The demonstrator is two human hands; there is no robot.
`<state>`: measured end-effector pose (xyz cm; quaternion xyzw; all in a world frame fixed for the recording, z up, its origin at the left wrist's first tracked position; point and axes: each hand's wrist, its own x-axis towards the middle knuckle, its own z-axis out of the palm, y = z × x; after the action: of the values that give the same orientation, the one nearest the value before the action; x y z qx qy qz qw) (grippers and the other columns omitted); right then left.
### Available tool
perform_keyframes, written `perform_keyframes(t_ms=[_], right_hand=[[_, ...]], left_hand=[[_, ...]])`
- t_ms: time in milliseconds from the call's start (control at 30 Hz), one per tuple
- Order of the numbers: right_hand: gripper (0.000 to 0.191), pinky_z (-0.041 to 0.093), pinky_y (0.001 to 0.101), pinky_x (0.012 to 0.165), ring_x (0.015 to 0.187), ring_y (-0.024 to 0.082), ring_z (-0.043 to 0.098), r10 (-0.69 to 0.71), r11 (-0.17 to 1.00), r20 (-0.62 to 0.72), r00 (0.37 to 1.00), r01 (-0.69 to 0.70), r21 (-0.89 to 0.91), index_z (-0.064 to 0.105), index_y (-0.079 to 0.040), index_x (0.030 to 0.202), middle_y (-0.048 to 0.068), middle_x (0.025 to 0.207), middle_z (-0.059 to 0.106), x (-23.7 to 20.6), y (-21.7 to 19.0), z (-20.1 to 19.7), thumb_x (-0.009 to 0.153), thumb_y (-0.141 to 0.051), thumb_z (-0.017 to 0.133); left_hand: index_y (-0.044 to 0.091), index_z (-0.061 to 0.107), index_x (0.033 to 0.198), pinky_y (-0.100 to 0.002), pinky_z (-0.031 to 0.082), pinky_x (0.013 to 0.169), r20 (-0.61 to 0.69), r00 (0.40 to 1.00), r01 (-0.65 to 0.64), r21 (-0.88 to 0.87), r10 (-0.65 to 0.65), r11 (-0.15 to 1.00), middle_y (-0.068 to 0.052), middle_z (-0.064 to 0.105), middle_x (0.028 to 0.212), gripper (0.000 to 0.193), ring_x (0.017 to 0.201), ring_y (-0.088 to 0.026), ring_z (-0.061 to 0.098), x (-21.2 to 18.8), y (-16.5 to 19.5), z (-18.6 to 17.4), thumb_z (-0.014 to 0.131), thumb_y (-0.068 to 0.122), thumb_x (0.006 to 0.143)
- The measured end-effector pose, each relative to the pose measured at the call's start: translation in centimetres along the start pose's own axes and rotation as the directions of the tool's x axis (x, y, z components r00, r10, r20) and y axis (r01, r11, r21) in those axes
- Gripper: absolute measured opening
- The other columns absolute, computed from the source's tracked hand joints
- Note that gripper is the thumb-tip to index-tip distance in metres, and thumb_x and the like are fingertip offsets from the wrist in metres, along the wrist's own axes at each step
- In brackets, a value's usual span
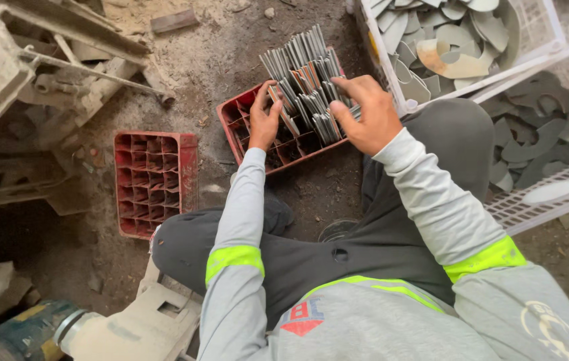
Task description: The person sits on the ground and repeatedly picks up crescent-shaped metal blades from a white crate, inspects them, and places them into a red compartmentalized tray. The person handles the blades one at a time, organizing them into the tray's slots.
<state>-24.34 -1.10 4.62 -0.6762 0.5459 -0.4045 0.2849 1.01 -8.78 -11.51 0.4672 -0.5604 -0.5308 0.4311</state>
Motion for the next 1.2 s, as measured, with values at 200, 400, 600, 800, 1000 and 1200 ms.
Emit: perform_keyframes(t_ms=[200,400,600,800,1000,1200], right_hand=[[0.037,0.052,0.0438,0.087,0.099,0.037,0.066,-0.009,1.000,0.009,1.000,0.009,-0.013,0.066,-0.002,0.131,0.021,0.107,0.065,-0.3,-0.4,-0.1,0.098,-0.018,0.070],[0.037,0.053,0.0412,0.084,0.093,0.031,0.067,0.068,0.997,0.082,0.994,-0.070,0.021,0.064,-0.002,0.131,0.018,0.104,0.063,0.1,-0.7,0.2,0.098,-0.016,0.070],[0.040,0.055,0.0391,0.083,0.092,0.029,0.068,0.070,0.997,0.155,0.985,-0.074,0.020,0.063,-0.001,0.133,0.018,0.108,0.063,0.4,-1.1,0.4,0.096,-0.013,0.070],[0.039,0.055,0.0396,0.084,0.095,0.031,0.069,0.062,0.998,0.163,0.985,-0.063,-0.002,0.062,-0.001,0.133,0.019,0.113,0.063,0.0,-1.3,0.4,0.097,-0.013,0.069],[0.041,0.055,0.0404,0.084,0.095,0.033,0.068,0.039,0.999,0.182,0.983,-0.040,0.002,0.061,-0.001,0.133,0.019,0.109,0.063,-0.1,-0.9,0.9,0.095,-0.014,0.069],[0.041,0.054,0.0413,0.085,0.091,0.032,0.068,0.108,0.994,0.241,0.964,-0.100,-0.046,0.061,-0.003,0.133,0.019,0.110,0.062,-0.7,0.2,1.3,0.095,-0.016,0.069]], left_hand=[[0.008,0.052,0.147,-0.035,0.054,0.103,-0.035,0.999,0.024,-0.115,-0.029,0.993,-0.013,0.069,0.125,0.046,0.118,-0.021,0.066,1.3,-1.0,2.1,0.064,0.006,0.102],[0.011,0.049,0.148,-0.036,0.054,0.106,-0.024,0.998,0.055,-0.138,-0.058,0.989,-0.012,0.066,0.130,0.047,0.122,-0.021,0.065,1.0,-0.7,2.2,0.062,0.009,0.103],[0.011,0.050,0.147,-0.037,0.053,0.106,-0.006,0.995,0.094,-0.131,-0.096,0.987,-0.013,0.063,0.134,0.047,0.125,-0.023,0.064,0.7,-1.6,2.6,0.062,0.007,0.101],[0.011,0.054,0.144,-0.038,0.047,0.113,-0.093,0.995,-0.036,0.074,0.042,0.997,-0.012,0.061,0.142,0.045,0.135,-0.026,0.057,-0.6,-3.1,4.3,0.062,0.003,0.100],[0.013,0.058,0.142,-0.040,0.046,0.109,-0.216,0.971,-0.025,0.319,0.098,0.948,-0.018,0.061,0.135,0.052,0.129,-0.030,0.058,-2.2,-2.6,6.3,0.068,-0.001,0.093],[0.021,0.056,0.145,-0.042,0.054,0.093,-0.286,0.958,0.138,0.378,-0.026,0.916,-0.016,0.070,0.109,0.058,0.101,-0.032,0.070,-2.4,-1.9,6.3,0.072,0.006,0.092]])
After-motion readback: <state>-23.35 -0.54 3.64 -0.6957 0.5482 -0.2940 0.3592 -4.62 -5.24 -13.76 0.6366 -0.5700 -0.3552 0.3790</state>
